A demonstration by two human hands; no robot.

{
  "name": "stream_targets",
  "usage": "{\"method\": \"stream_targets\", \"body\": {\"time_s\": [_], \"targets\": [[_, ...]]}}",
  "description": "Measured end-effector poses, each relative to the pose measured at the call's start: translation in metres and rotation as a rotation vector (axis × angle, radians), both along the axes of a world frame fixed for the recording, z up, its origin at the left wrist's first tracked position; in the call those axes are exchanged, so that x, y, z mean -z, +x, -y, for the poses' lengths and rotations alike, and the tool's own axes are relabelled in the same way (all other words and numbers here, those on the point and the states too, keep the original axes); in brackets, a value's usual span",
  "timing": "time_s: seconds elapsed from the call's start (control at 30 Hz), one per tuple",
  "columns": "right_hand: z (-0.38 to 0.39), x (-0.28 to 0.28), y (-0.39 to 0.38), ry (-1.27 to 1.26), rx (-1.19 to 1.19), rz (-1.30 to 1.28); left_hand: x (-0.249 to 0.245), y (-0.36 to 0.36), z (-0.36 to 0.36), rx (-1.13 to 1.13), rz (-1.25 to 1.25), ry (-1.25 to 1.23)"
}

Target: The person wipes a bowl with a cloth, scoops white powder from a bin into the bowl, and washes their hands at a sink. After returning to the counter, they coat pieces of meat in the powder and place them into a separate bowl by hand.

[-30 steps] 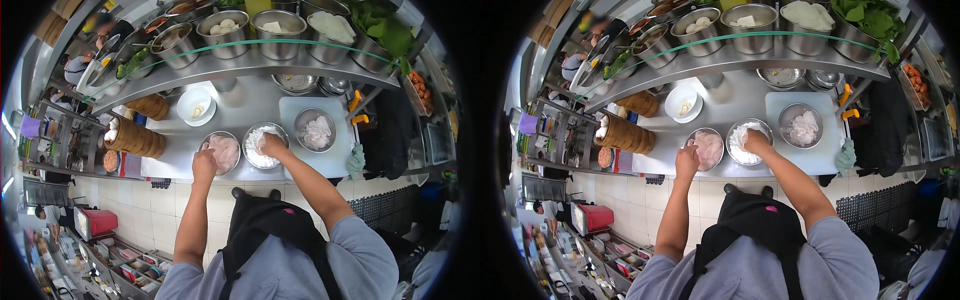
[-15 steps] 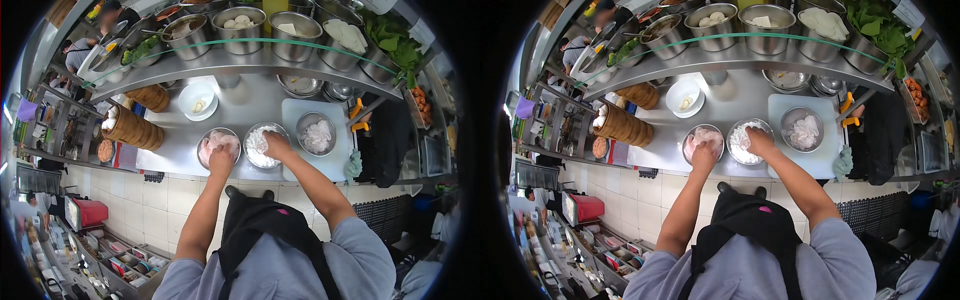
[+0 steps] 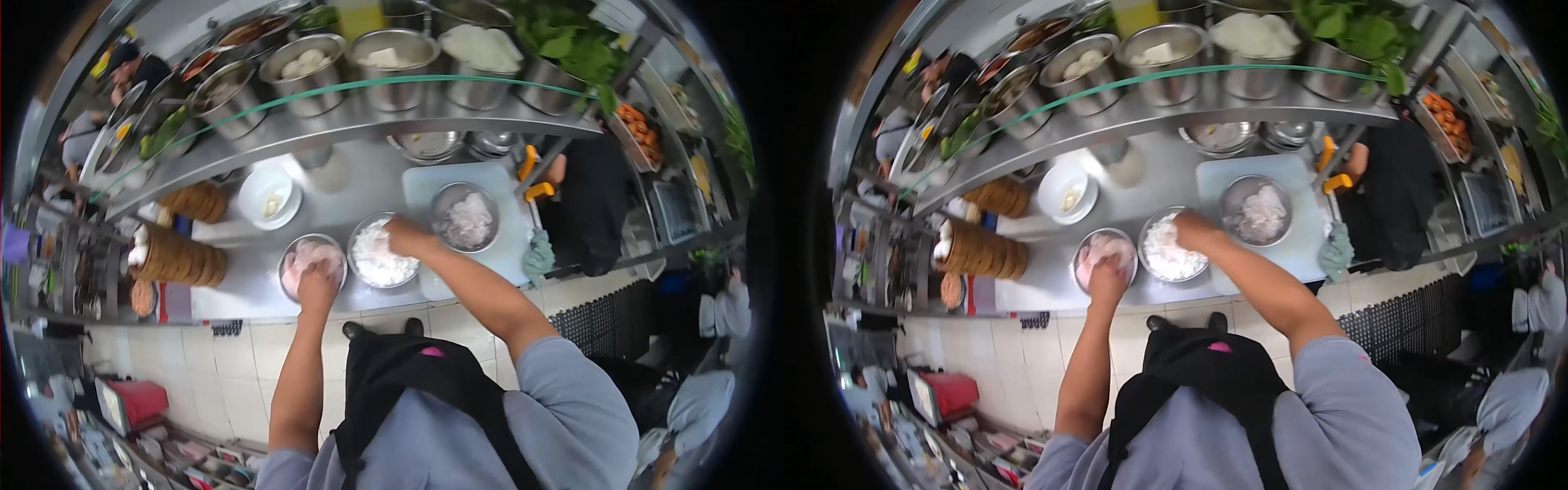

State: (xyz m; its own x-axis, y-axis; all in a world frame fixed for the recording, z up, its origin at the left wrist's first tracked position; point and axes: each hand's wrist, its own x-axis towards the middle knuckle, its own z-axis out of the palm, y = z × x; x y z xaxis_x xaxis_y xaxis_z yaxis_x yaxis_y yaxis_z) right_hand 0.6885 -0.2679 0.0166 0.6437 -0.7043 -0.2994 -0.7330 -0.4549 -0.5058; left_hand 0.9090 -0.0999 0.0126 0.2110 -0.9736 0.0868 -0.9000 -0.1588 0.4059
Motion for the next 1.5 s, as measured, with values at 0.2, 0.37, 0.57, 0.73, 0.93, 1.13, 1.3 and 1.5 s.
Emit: {"method": "stream_targets", "body": {"time_s": [0.2,0.37,0.57,0.73,0.93,1.13,1.3,1.5], "targets": [[-0.037,0.001,0.003,-0.256,-0.024,0.002,0.007,0.002,-0.001,-0.036,-0.011,0.018],[-0.020,0.010,0.005,-0.256,-0.010,0.086,0.002,0.003,-0.004,-0.022,-0.024,-0.041],[-0.005,0.011,0.004,-0.115,-0.032,0.003,-0.004,-0.002,-0.005,-0.032,-0.019,-0.048],[-0.033,-0.008,0.008,-0.262,-0.094,-0.069,-0.008,-0.002,-0.002,-0.035,0.028,-0.017],[-0.033,-0.015,0.006,-0.149,-0.016,0.083,-0.020,0.006,0.001,-0.020,0.129,0.059],[-0.016,0.014,0.002,-0.072,-0.107,0.059,-0.005,0.008,-0.002,-0.001,0.092,0.074],[0.005,-0.005,-0.037,0.076,0.094,0.260,-0.008,0.011,-0.012,-0.090,0.071,0.040],[0.045,-0.022,-0.139,0.059,0.447,0.283,-0.014,0.022,-0.014,-0.120,0.043,0.028]]}}
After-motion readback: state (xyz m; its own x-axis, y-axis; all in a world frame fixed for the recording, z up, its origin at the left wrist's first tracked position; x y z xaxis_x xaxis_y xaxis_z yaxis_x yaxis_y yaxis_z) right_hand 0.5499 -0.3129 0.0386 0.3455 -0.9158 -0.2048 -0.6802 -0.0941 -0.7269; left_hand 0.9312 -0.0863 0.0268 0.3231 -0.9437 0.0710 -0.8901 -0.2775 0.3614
